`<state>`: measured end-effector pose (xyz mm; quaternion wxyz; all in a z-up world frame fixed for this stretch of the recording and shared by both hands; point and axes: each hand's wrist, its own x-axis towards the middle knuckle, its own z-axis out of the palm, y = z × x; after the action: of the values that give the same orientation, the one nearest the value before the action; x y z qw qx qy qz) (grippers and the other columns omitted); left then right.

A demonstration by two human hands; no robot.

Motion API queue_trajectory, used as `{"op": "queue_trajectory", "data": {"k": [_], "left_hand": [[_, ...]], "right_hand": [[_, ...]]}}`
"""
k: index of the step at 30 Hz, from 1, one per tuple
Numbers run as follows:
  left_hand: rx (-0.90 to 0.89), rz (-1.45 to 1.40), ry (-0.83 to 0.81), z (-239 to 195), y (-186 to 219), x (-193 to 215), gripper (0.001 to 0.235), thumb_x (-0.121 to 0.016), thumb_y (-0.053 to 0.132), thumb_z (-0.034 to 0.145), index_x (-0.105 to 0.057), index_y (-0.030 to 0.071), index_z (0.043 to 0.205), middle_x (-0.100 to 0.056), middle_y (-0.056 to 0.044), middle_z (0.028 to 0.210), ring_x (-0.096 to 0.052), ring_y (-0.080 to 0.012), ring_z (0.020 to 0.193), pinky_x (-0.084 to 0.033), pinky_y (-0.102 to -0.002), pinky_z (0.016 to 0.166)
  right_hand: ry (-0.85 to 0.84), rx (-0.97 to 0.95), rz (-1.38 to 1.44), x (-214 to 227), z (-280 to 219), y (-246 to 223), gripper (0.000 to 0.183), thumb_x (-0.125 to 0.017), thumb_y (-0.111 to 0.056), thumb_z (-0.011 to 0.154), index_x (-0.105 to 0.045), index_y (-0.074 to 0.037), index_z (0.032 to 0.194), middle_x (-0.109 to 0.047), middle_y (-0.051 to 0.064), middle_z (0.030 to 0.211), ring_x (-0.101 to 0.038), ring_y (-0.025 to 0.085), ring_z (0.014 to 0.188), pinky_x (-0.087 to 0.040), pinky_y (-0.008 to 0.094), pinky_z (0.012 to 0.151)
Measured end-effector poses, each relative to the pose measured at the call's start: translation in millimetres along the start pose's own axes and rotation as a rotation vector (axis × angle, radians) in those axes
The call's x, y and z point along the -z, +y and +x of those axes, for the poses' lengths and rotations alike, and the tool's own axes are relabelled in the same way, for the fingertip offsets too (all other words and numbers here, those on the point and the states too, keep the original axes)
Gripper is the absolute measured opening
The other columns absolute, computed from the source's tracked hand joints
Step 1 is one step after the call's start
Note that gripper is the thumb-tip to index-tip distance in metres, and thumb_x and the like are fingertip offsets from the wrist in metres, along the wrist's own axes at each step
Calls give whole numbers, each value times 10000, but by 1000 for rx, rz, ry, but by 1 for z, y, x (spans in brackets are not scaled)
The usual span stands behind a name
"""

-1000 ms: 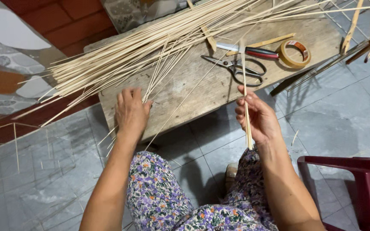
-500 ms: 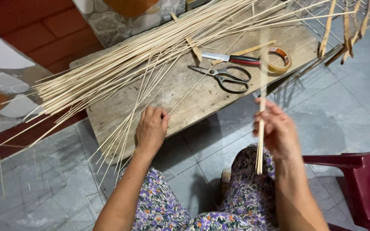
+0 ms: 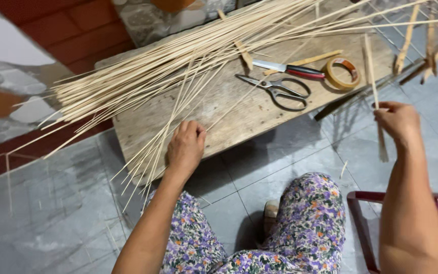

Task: The person gathers and aligns bamboo strips, then soaks them in a red basin of water. Afterward, they sit on the floor and weave the wet strips into a rectangular frame, using scissors to trim the ends.

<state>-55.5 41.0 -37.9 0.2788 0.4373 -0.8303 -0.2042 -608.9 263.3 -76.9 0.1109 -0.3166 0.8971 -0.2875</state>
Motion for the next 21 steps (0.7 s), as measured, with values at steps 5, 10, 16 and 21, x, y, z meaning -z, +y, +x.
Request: {"op": "queue_trajectory", "data": {"k": [5,10,16,21], "left_hand": [[-72,-2,82,-1,-6,-10,154,-725,179,887,-609,97,948,-629,-119,996,-624,-359,995,-513,-482,841],[-63,45,128,-1,-11,-24,165,-717,180,892,-596,92,961,-614,-127,999,-625,-357,993,-519,-477,828],[-80,71,141,0,-2,-20,177,-694,173,897,-581,81,997,-612,-132,1010,-630,-344,973,-516,-491,787],[-120,62,138,-15,26,7,161,-662,185,944,-556,88,1016,-629,-123,1006,-653,-324,939,-516,-486,765]], "right_hand": [[126,156,-406,-2,64,-37,315,-789,-274,963,-805,-110,1231,-747,206,965,-686,361,890,-520,465,779],[312,231,-73,-14,67,-106,414,-781,-164,888,-660,-5,1251,-690,224,1051,-681,349,876,-528,450,686],[82,761,131,-66,-58,-211,258,-749,-18,1043,-714,-41,1297,-715,163,1231,-695,258,1025,-569,375,879],[-300,815,234,-109,-174,-307,511,-699,45,860,-671,-121,1343,-588,166,1325,-659,237,1012,-592,322,752]]}}
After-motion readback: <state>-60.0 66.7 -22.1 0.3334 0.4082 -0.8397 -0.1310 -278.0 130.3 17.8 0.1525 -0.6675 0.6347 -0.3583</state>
